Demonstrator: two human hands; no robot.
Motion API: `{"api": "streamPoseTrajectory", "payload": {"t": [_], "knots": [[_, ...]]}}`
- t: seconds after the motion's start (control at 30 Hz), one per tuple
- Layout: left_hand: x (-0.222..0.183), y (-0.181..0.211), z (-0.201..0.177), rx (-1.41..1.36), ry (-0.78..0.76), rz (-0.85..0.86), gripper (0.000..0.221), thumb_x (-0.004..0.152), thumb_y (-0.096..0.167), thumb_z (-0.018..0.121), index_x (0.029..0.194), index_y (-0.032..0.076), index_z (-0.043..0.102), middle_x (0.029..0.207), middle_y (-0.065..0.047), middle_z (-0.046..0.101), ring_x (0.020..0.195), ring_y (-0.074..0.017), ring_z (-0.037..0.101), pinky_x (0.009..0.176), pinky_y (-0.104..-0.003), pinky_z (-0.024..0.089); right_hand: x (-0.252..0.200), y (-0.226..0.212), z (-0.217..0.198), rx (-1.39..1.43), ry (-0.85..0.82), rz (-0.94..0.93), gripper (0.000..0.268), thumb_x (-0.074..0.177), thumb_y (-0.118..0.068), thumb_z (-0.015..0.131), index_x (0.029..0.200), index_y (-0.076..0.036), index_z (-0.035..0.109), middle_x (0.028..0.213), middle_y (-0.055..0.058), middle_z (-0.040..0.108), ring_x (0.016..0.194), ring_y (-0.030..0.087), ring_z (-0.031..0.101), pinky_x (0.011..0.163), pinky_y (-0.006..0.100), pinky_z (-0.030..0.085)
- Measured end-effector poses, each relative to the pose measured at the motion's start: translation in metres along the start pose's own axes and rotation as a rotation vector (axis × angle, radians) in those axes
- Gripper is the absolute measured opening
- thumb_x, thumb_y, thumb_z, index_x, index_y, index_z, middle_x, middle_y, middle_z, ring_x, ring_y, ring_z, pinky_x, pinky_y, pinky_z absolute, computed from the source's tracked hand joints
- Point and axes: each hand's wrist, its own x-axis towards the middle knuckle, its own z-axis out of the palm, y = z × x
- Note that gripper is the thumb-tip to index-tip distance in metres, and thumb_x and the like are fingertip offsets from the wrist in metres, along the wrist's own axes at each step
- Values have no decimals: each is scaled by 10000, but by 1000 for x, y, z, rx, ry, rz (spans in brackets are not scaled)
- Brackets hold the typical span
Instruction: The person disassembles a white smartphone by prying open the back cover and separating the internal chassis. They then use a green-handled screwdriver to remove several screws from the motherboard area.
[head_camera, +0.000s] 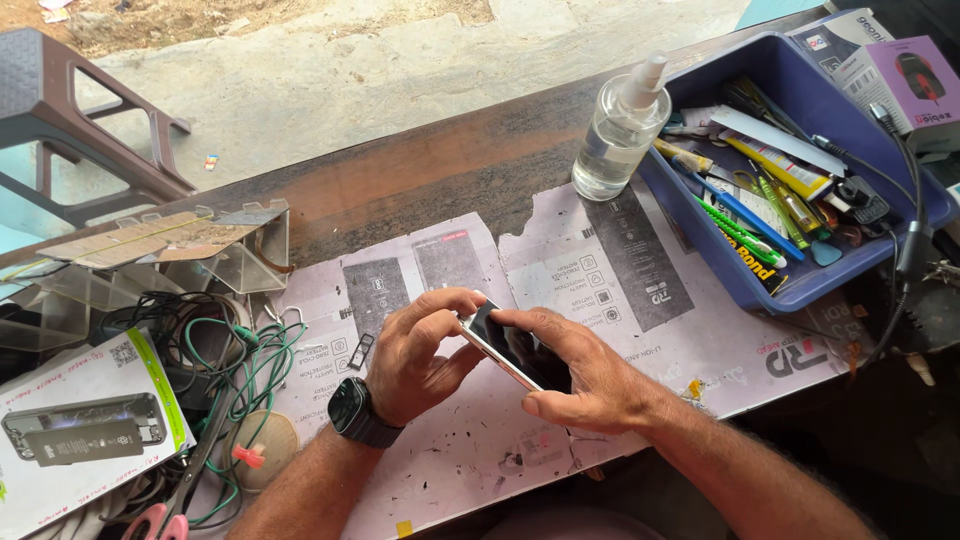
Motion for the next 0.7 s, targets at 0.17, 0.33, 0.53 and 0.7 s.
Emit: {"api": "streamPoseTrajectory", "payload": {"t": [0.17,0.33,0.53,0.7], "knots": [[-1,1,3,-9,10,-7,482,852,155,864,1093,128,448,1143,-120,673,968,-220,760,747,-314,667,-1,2,0,69,-22,23,925,689,-451,671,1513,-81,473,1285,173,629,1178,298,649,986,454,533],[2,4,-1,38,5,57,464,858,187,865,1092,119,469,1136,-111,667,946,-219,750,734,-338,651,-1,6,1,157,-52,130,979,641,-521,662,1512,-110,491,1172,197,652,1063,309,675,862,465,559],[8,8,-11,121,-25,149,442,856,210,872,1024,93,480,1109,-120,638,937,-263,735,713,-363,629,-1,8,3,143,-68,110,1008,640,-562,661,1522,-109,479,1213,196,655,1100,306,669,885,468,553],[10,9,-13,195,-66,169,442,858,236,864,977,92,464,1063,-105,598,877,-245,714,661,-360,602,-2,6,3,121,-81,164,1012,641,-605,636,1524,-138,475,1202,200,652,1098,310,667,874,480,546]]}}
